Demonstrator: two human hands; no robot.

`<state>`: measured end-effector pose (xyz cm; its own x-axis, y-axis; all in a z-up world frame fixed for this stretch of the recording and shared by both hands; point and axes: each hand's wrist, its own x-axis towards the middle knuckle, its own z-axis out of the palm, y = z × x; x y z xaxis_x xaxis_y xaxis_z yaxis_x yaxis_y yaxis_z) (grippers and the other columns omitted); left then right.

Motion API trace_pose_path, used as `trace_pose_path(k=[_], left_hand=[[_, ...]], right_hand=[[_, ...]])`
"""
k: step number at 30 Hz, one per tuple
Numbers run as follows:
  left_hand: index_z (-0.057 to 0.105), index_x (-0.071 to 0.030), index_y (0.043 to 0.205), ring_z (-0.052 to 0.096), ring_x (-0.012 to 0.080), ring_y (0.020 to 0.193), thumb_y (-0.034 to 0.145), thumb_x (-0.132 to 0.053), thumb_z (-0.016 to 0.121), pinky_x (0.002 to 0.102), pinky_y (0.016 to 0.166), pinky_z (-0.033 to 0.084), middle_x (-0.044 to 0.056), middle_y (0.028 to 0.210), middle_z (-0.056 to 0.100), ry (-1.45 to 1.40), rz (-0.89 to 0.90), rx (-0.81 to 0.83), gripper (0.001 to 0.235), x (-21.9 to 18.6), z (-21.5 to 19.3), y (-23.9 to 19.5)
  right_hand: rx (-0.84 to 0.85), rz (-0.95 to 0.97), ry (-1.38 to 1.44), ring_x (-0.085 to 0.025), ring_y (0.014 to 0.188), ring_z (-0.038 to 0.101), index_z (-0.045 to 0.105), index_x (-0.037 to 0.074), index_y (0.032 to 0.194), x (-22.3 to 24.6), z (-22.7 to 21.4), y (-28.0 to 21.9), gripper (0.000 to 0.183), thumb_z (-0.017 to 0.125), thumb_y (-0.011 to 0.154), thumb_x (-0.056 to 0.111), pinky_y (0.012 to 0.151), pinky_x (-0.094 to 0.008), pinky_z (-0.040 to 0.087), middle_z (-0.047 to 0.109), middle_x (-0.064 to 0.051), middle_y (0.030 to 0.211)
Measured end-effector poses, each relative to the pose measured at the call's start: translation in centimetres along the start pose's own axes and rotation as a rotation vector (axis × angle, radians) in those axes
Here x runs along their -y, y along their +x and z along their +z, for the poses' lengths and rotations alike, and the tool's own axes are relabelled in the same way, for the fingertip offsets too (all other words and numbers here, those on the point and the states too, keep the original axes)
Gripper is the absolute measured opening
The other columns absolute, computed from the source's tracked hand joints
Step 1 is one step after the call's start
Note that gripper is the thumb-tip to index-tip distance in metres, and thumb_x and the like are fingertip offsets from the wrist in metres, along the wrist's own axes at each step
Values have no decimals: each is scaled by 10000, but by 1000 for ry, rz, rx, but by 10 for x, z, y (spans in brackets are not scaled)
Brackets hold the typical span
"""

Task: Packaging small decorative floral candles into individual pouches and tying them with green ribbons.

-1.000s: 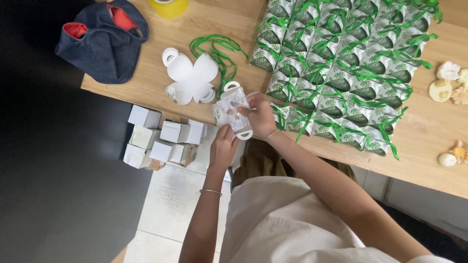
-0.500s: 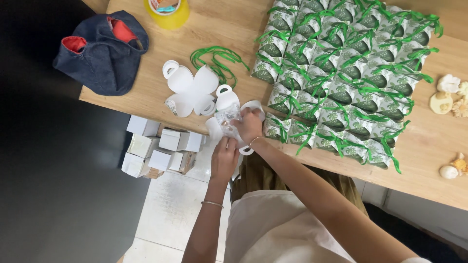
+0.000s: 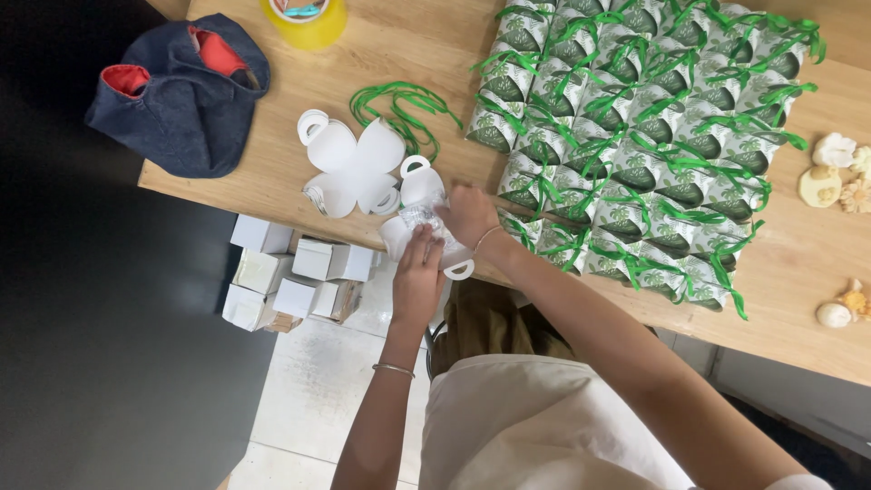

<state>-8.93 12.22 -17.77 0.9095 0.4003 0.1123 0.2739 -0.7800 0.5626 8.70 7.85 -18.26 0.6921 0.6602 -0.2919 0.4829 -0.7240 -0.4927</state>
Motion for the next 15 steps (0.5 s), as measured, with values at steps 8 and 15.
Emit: trace_pose_path(k=[8,15], left_hand=[[640,-35,1241,454,331,1428,790,-8,755,423,1127,430,157,1497,513,-25,-49,13,466,-5,-3,4],[671,-46,1204,505,334,1381,825,-52,735,446,1113,441,146,1456,557,-75,-37,-35,384,1,-3,4]], right_hand=[[-161,-589,215,-423,1041,665,560,-44,1303,9,-34,52,558,701,763,-25,913,-455,537,665,-259,1156],[98,-508,330,-312,936,727,703,80,1140,-4,-34,29,265,762,882,85,839,-383,566,734,-129,997]])
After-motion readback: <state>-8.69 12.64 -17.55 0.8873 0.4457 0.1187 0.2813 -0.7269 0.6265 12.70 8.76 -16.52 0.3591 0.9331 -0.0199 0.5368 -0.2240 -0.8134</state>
